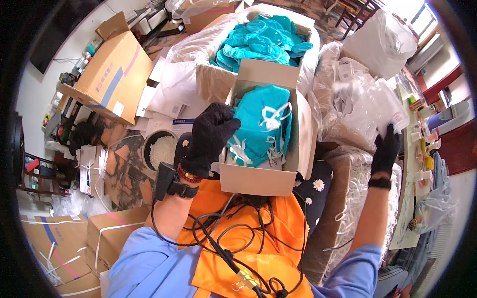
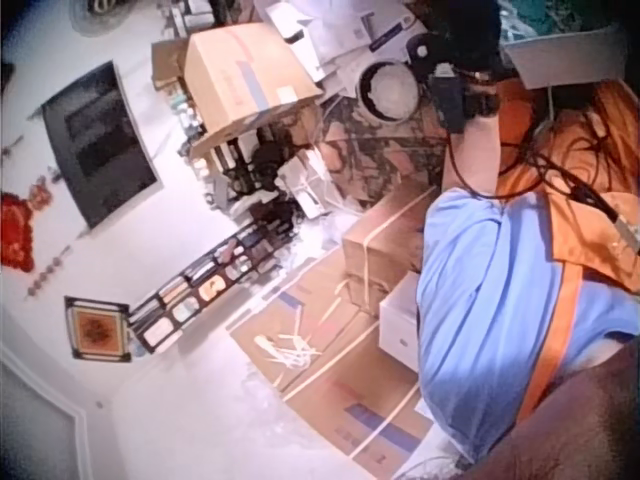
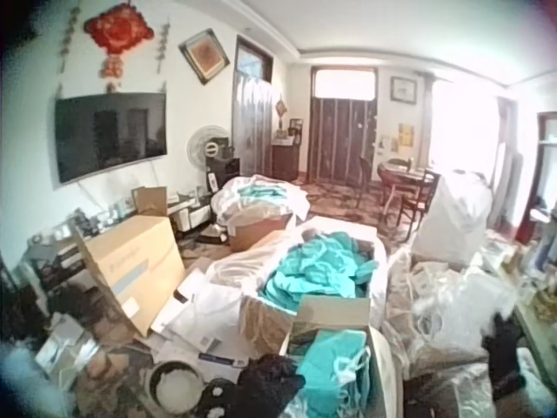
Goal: The person is sorting and packaging teal face masks into a box.
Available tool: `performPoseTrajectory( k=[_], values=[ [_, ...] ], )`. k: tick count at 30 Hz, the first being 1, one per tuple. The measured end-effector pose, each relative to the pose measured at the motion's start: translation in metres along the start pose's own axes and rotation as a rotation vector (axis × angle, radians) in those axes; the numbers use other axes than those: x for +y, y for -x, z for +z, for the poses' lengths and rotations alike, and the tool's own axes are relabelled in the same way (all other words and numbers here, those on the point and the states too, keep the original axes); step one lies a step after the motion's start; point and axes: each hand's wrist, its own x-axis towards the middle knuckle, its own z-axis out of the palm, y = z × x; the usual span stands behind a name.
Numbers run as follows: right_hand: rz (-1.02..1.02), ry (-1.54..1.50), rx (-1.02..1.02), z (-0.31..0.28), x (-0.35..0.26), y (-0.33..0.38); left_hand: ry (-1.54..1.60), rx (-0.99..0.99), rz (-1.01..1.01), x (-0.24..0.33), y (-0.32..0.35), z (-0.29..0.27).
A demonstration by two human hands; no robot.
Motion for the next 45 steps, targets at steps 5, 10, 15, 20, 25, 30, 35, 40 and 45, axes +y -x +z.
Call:
performPoseTrajectory(
  k=[5,10,15,20,25,30,35,40,45],
  values=[
    [0.357,-0.986,-0.173,0.028,0.03,-0.08,-0.138,-0.082,0.312,0.017,0.002,0.008],
    [0.287,-1.084,-0.51,0.032,-0.129,-0.059,-0.173,-0.079,0.326,0.014,0.001,0.011],
    [-0.083,-0.914,-0.765,0.032,-0.238,0.016,-0.143,-0.162,0.275,0.017,0.002,0.01],
    [0.049,-0.978,-0.761,0.043,-0.248,0.089,0.355,-0.338,-0.027,0.02,-0.003,0.014],
    [-0.321,-0.62,-0.644,0.023,-0.264,0.098,-0.106,-0.286,-0.168,-0.011,-0.06,0.023],
    [-0.225,-0.591,-0.68,0.018,-0.278,0.089,-0.821,-0.31,-0.211,-0.026,-0.095,0.066],
    [-0.276,-0.576,-0.573,0.018,-0.275,0.09,-0.577,-0.143,0.052,-0.037,-0.087,0.08],
    [-0.077,-0.596,-0.373,0.017,-0.283,0.074,-0.432,-0.045,0.521,0.001,-0.075,0.059],
    [-0.372,-0.415,-0.206,-0.014,-0.295,0.024,-0.524,-0.345,0.68,0.037,-0.073,0.032]
  ],
)
